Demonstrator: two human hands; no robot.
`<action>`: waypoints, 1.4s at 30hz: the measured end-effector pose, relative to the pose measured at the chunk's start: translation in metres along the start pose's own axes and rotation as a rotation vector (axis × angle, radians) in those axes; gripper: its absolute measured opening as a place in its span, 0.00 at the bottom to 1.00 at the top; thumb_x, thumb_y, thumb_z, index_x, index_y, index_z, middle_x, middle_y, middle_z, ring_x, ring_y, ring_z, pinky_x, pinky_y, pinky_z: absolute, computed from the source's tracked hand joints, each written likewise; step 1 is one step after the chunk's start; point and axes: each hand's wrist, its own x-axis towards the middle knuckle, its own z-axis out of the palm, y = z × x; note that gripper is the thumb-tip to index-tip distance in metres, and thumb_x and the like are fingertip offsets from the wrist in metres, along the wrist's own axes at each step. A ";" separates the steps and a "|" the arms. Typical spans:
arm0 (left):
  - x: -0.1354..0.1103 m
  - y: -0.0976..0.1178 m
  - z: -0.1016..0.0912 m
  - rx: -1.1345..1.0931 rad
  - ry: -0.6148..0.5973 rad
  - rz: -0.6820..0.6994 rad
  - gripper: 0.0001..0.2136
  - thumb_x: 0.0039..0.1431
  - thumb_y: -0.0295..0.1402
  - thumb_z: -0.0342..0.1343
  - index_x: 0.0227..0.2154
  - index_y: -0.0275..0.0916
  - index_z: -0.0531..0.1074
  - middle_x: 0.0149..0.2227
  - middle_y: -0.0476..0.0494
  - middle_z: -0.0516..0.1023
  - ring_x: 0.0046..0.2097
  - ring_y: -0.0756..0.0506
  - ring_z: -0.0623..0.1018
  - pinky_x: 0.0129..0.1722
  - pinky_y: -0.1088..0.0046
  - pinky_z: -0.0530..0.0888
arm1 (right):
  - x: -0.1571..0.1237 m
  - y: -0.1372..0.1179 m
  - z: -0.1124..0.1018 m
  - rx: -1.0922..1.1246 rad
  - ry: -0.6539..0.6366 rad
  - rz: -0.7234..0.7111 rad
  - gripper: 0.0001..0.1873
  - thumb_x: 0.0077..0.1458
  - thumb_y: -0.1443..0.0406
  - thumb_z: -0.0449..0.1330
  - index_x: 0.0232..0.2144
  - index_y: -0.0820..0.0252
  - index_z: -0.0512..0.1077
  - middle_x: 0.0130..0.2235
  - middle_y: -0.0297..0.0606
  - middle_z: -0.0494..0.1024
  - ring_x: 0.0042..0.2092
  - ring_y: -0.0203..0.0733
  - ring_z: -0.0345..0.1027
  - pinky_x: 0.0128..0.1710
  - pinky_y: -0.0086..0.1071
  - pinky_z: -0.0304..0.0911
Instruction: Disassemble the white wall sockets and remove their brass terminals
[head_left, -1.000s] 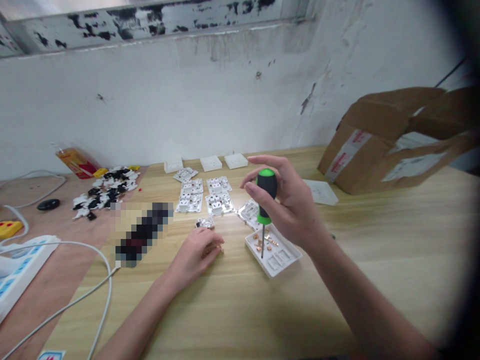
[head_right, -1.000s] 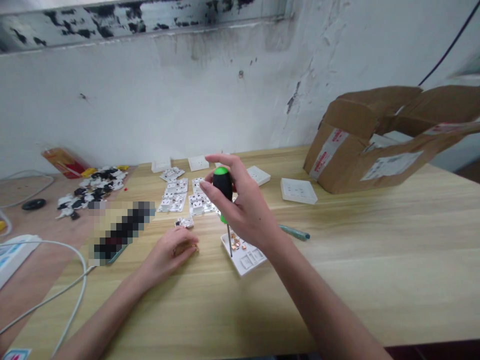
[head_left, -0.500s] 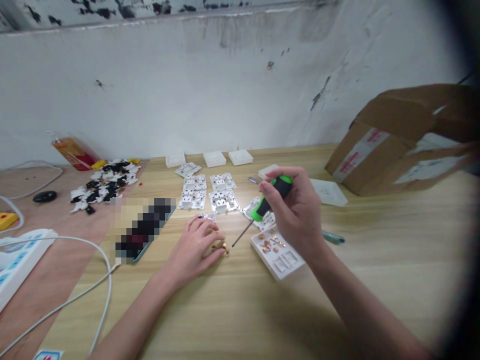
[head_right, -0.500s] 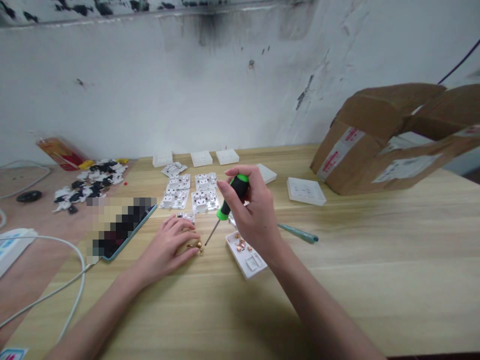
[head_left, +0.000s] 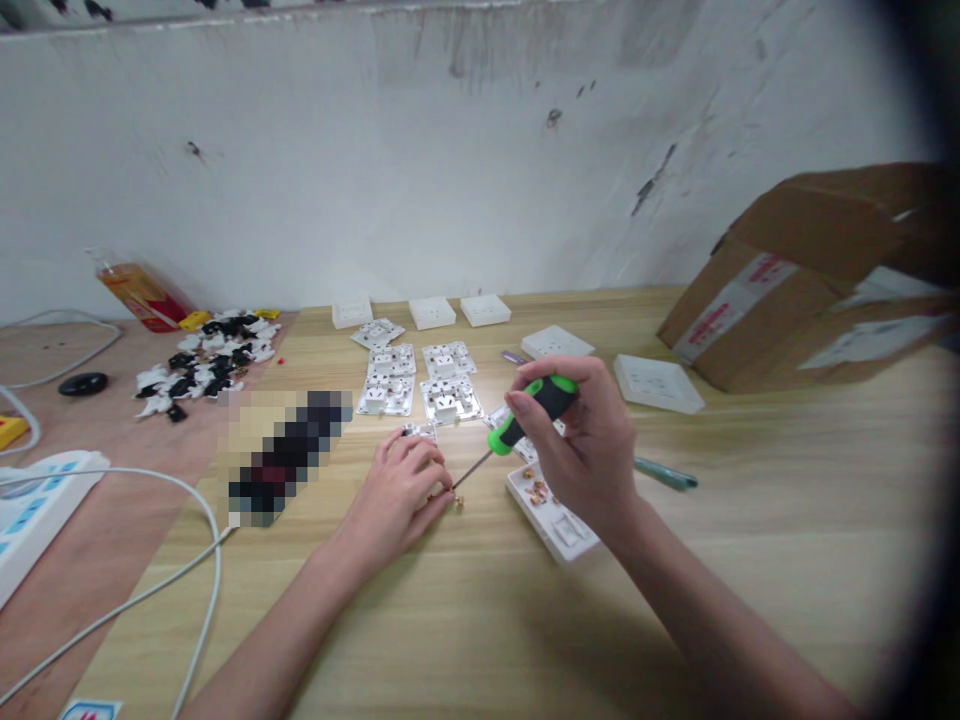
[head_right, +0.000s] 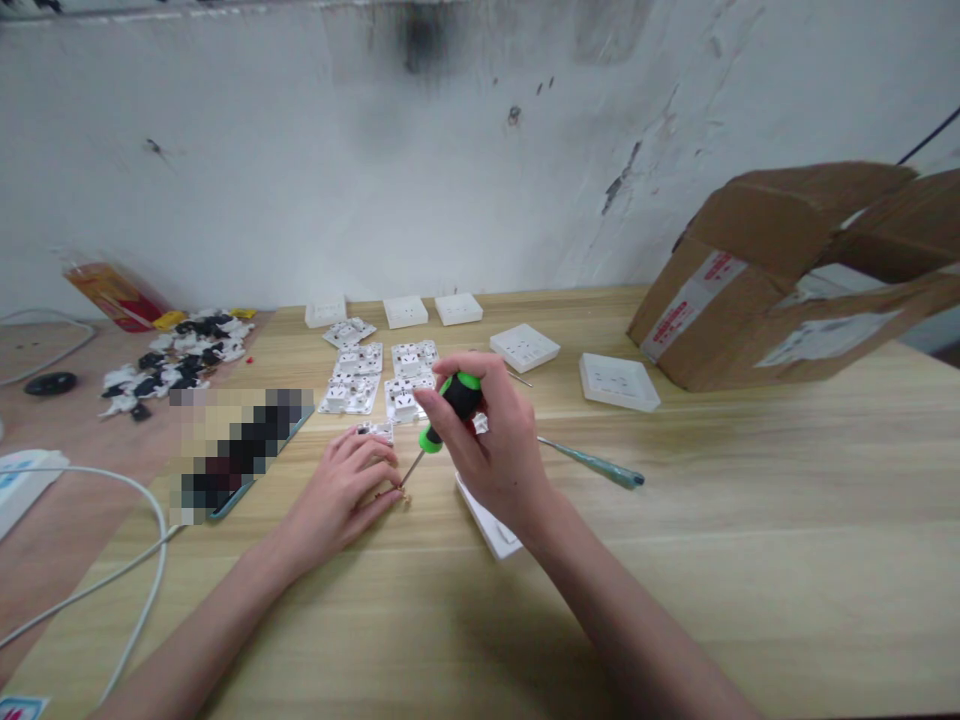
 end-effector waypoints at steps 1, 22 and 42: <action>0.000 0.000 0.000 0.002 -0.004 0.001 0.04 0.63 0.33 0.53 0.36 0.42 0.72 0.45 0.45 0.74 0.55 0.41 0.67 0.61 0.51 0.55 | -0.001 0.000 0.000 0.005 -0.011 0.007 0.10 0.57 0.66 0.60 0.41 0.54 0.65 0.35 0.32 0.70 0.32 0.34 0.65 0.31 0.29 0.63; 0.001 -0.005 0.004 -0.033 0.003 -0.033 0.04 0.62 0.35 0.55 0.36 0.43 0.73 0.52 0.43 0.72 0.60 0.38 0.62 0.61 0.48 0.55 | 0.058 -0.027 0.016 -0.694 -0.426 0.089 0.17 0.59 0.52 0.53 0.27 0.58 0.66 0.20 0.33 0.67 0.22 0.34 0.54 0.24 0.30 0.42; 0.003 -0.006 0.003 -0.086 0.001 -0.061 0.05 0.61 0.36 0.56 0.34 0.44 0.74 0.51 0.45 0.73 0.60 0.38 0.63 0.60 0.47 0.56 | 0.079 -0.016 -0.003 -0.193 -0.822 0.044 0.13 0.52 0.67 0.57 0.41 0.56 0.75 0.29 0.31 0.75 0.25 0.32 0.61 0.26 0.29 0.52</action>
